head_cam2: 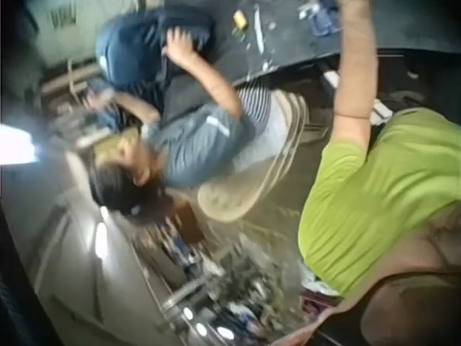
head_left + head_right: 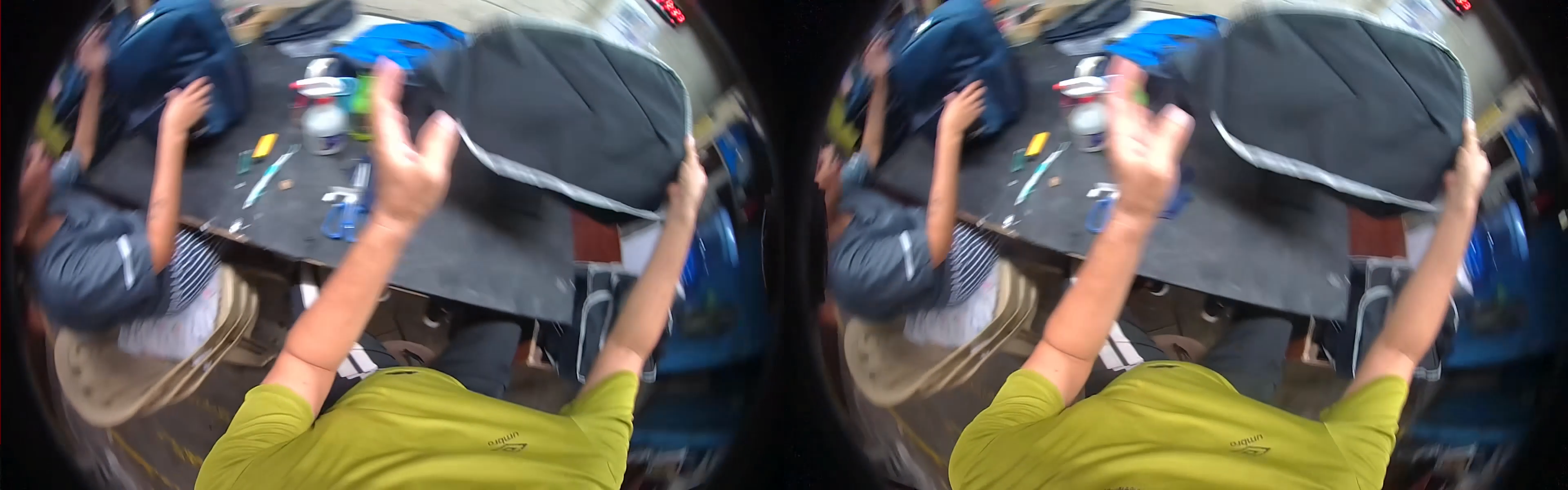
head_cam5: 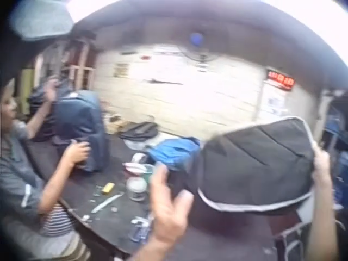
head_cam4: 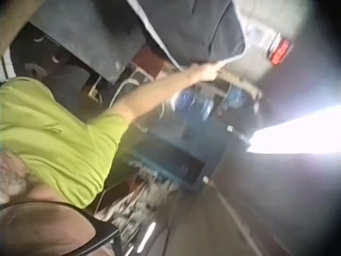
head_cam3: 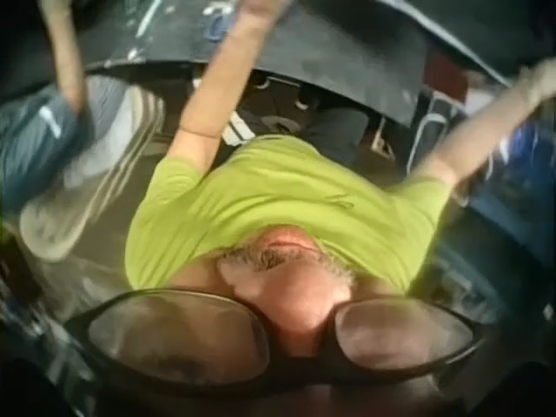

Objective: Sorting and inspecting bags from a production bin onto a work table.

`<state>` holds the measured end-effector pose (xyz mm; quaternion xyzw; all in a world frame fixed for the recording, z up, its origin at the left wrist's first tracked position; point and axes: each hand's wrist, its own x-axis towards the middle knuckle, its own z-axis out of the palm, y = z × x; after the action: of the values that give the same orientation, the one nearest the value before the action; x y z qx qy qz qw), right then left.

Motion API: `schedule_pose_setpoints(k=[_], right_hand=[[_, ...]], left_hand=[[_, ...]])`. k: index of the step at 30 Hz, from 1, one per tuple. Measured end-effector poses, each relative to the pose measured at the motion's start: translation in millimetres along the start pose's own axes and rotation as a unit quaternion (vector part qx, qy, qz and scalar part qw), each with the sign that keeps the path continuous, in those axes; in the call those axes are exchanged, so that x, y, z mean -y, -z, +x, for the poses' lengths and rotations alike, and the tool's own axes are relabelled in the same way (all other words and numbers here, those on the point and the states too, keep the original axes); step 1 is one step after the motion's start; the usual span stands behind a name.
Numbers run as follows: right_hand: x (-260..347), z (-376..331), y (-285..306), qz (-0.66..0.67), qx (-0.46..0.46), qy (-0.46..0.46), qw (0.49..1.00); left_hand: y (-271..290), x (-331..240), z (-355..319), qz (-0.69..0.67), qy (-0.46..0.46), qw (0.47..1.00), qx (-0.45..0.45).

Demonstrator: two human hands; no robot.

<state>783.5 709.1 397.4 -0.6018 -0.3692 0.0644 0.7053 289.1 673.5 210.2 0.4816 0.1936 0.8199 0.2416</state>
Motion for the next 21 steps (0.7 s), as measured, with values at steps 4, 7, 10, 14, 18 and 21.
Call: schedule_pose_setpoints(k=[4,7,10,14,18,21], right_hand=[[-23.1,-150.5,18.4,0.129,0.055,-0.109,0.984],[-64.7,-235.7,17.9,0.123,0.070,-0.140,0.980],[-134.3,-285.9,0.8,0.117,0.109,-0.222,0.962],[-182.4,-338.1,-11.7,0.067,0.122,-0.267,0.953],[-194.1,-349.9,-6.6,0.073,0.135,-0.255,0.955],[-196.6,-347.9,-2.3,0.051,0.154,-0.216,0.963]], left_hand=[[-17.5,-26.2,31.1,-0.011,-0.099,0.993,0.056],[-41.7,-8.8,-10.7,0.013,-0.049,0.987,0.152],[-44.8,5.5,-61.6,0.129,0.116,0.953,0.247],[-19.1,39.1,-108.9,0.282,0.170,0.901,0.283],[-22.0,54.6,-108.3,0.318,0.260,0.877,0.248],[-19.9,67.2,-107.4,0.287,0.334,0.860,0.257]])
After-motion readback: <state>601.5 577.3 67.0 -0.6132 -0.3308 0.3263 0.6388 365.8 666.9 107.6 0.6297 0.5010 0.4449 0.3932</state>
